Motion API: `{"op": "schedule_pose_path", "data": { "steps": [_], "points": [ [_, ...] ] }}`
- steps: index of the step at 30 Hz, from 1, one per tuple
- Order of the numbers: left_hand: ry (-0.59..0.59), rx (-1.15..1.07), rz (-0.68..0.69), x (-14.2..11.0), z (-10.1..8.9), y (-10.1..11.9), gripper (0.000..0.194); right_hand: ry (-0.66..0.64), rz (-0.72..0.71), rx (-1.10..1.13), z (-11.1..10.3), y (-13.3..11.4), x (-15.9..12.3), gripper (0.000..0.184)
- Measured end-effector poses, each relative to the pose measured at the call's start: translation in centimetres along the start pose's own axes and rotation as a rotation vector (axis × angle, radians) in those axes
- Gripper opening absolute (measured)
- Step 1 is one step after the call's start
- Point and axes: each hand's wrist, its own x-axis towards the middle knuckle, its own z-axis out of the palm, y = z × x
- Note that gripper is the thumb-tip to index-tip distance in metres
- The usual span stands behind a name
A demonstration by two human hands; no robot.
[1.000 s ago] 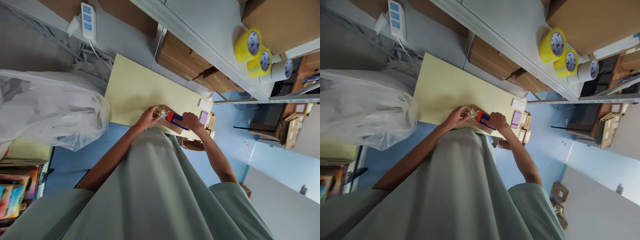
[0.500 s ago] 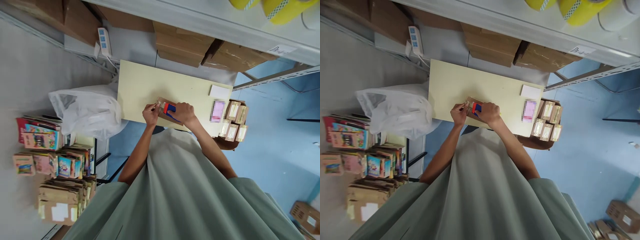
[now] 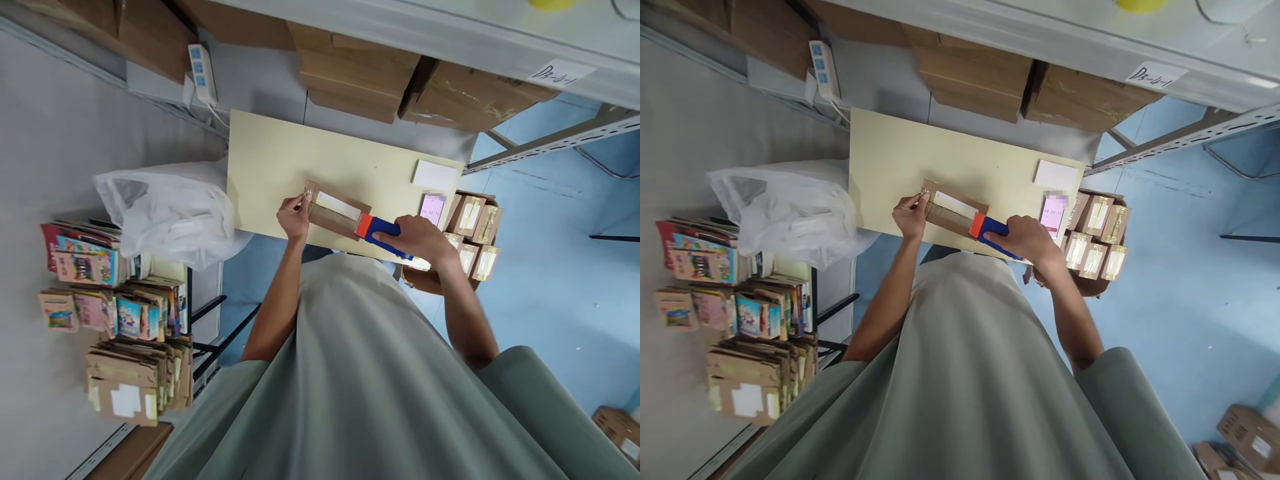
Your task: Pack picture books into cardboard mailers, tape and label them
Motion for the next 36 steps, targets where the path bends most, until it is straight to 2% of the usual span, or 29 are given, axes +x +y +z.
{"op": "schedule_pose_path", "data": {
  "steps": [5, 9, 13, 16, 24, 28, 33, 36],
  "points": [
    [-0.011, 0.022, 0.005, -0.2, 0.2, 0.4, 0.013, -0.005, 0.004, 0.072, 0.4, 2.9, -1.3, 0.057],
    [-0.012, 0.034, 0.015, -0.3, 0.0, 0.4, 0.016, -0.039, 0.044, 0.086, 1.6, 3.8, -0.2, 0.055],
    [-0.037, 0.051, 0.019, -0.1, -0.2, 0.3, 0.021, -0.037, 0.099, 0.059, 3.0, 3.7, 2.0, 0.048],
    [-0.063, 0.055, 0.021, 0.1, -0.3, 0.2, 0.025, -0.028, 0.117, 0.023, 4.0, 3.3, 3.2, 0.049],
    [-0.129, 0.086, 0.000, 0.7, -0.8, 0.2, 0.036, -0.001, 0.129, -0.053, 5.7, 2.0, 3.9, 0.057],
    [-0.157, 0.105, -0.003, 0.8, -1.0, 0.5, 0.033, 0.094, 0.145, -0.068, 7.4, 1.1, 3.9, 0.054],
    [-0.176, 0.130, 0.038, 0.8, -1.1, 0.8, 0.033, 0.295, 0.151, 0.001, 11.4, 0.0, 5.0, 0.052],
    [-0.164, 0.134, 0.068, 0.8, -1.0, 0.7, 0.037, 0.358, 0.205, 0.079, 13.1, 0.4, 6.1, 0.048]
  ]
}}
